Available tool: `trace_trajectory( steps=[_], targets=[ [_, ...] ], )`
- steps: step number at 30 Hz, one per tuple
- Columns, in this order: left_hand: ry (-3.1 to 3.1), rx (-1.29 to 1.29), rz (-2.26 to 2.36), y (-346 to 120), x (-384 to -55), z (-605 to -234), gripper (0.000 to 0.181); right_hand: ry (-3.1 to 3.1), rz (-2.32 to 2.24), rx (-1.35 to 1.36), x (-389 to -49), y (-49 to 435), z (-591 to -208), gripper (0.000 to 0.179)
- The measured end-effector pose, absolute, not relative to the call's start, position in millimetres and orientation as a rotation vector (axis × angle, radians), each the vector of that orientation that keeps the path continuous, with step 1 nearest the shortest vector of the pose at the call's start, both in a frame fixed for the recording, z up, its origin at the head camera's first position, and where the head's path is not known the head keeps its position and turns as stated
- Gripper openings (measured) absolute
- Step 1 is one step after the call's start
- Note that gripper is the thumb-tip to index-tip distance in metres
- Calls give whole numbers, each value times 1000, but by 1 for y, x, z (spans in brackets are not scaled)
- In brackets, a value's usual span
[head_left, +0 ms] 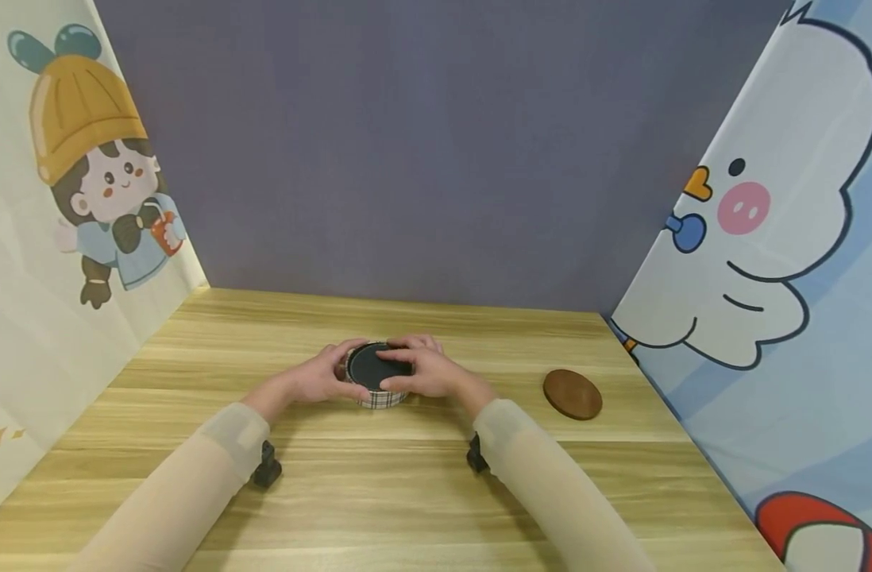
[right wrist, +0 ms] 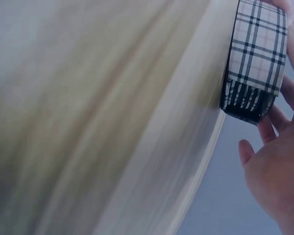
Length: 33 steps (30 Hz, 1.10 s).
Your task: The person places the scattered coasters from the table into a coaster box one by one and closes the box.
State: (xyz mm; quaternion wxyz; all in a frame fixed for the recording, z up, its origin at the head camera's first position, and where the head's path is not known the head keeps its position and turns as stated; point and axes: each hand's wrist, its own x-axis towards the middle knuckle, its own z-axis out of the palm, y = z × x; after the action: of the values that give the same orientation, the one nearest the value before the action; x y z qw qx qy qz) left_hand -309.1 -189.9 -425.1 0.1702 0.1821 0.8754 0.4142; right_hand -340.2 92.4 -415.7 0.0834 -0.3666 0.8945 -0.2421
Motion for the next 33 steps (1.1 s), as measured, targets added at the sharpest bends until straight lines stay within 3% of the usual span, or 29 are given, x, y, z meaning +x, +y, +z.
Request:
trace_trajectory(
  steps=[5,20,33],
  targets=[
    [2479,525,1178,-191,-310,-425,109,2666,-712,-1123,-339,93,-414,59],
    [2494,534,1159,-193,-314,-425,110,2666,-730,-1018,-339,90,-410,60],
    [2515,546,1153,-190,-312,-426,110,2678,-777,-1122,-337,100,-414,55]
  ],
)
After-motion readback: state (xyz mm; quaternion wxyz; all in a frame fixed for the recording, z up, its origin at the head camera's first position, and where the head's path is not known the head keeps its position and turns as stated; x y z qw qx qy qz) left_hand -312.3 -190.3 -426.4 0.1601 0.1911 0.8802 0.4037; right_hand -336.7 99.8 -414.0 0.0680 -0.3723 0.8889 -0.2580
